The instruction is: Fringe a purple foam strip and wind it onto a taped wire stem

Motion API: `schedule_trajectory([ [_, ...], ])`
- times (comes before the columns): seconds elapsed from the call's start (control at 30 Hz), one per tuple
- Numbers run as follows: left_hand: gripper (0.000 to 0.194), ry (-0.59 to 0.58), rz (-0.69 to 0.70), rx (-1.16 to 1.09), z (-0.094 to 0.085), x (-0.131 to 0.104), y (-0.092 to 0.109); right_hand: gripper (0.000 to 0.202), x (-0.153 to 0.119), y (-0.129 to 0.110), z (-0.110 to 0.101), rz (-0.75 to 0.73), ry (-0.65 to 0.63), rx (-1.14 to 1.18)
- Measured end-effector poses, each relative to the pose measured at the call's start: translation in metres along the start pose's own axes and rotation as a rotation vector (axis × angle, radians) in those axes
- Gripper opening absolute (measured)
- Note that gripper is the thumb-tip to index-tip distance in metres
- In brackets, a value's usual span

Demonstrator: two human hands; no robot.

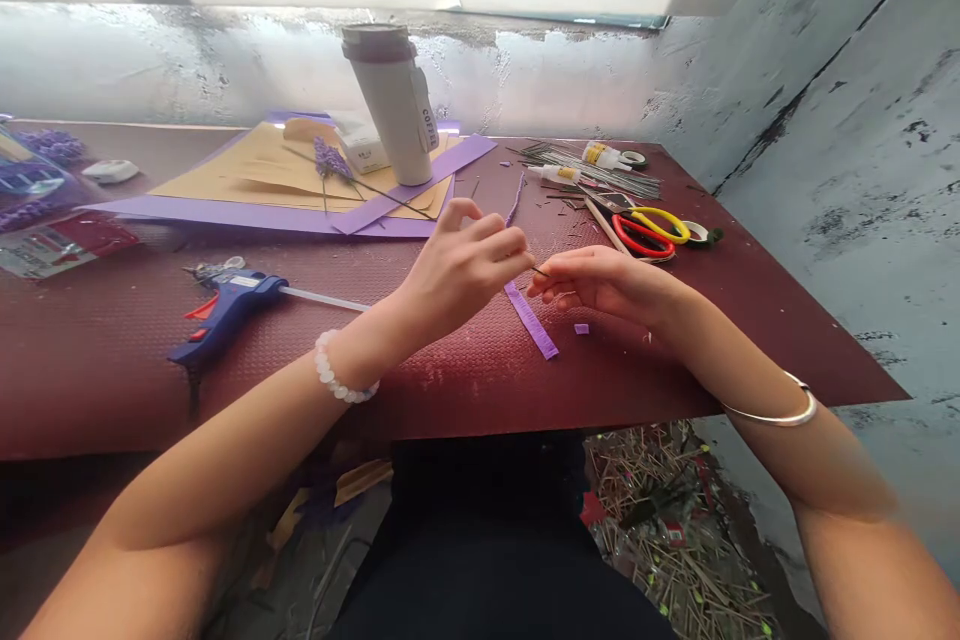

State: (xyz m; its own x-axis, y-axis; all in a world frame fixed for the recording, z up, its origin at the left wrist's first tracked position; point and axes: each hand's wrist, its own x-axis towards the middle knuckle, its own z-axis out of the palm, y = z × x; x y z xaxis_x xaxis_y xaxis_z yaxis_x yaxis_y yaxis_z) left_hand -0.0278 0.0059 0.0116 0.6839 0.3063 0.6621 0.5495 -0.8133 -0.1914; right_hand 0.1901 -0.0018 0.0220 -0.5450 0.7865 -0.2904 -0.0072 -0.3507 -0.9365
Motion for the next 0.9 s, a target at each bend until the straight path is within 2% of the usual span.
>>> schedule_trajectory([
  [0.17, 0.025, -0.037, -0.062, -0.046, 0.005, -0.001, -0.006, 0.029, 0.004, 0.003, -0.005, -0.035, -0.010, 0.025],
  [0.43, 0.028, -0.176, -0.166, -0.165, 0.005, 0.001, -0.003, 0.010, -0.008, -0.003, 0.011, -0.325, 0.118, -0.483],
  [0.6, 0.027, -0.215, -0.116, -0.143, 0.006, 0.001, -0.001, 0.020, -0.003, 0.002, 0.009, -0.417, 0.171, -0.650],
  [0.9, 0.029, -0.273, -0.008, 0.068, 0.009, 0.000, 0.006, 0.029, 0.002, 0.003, 0.003, -0.394, 0.163, -0.718],
])
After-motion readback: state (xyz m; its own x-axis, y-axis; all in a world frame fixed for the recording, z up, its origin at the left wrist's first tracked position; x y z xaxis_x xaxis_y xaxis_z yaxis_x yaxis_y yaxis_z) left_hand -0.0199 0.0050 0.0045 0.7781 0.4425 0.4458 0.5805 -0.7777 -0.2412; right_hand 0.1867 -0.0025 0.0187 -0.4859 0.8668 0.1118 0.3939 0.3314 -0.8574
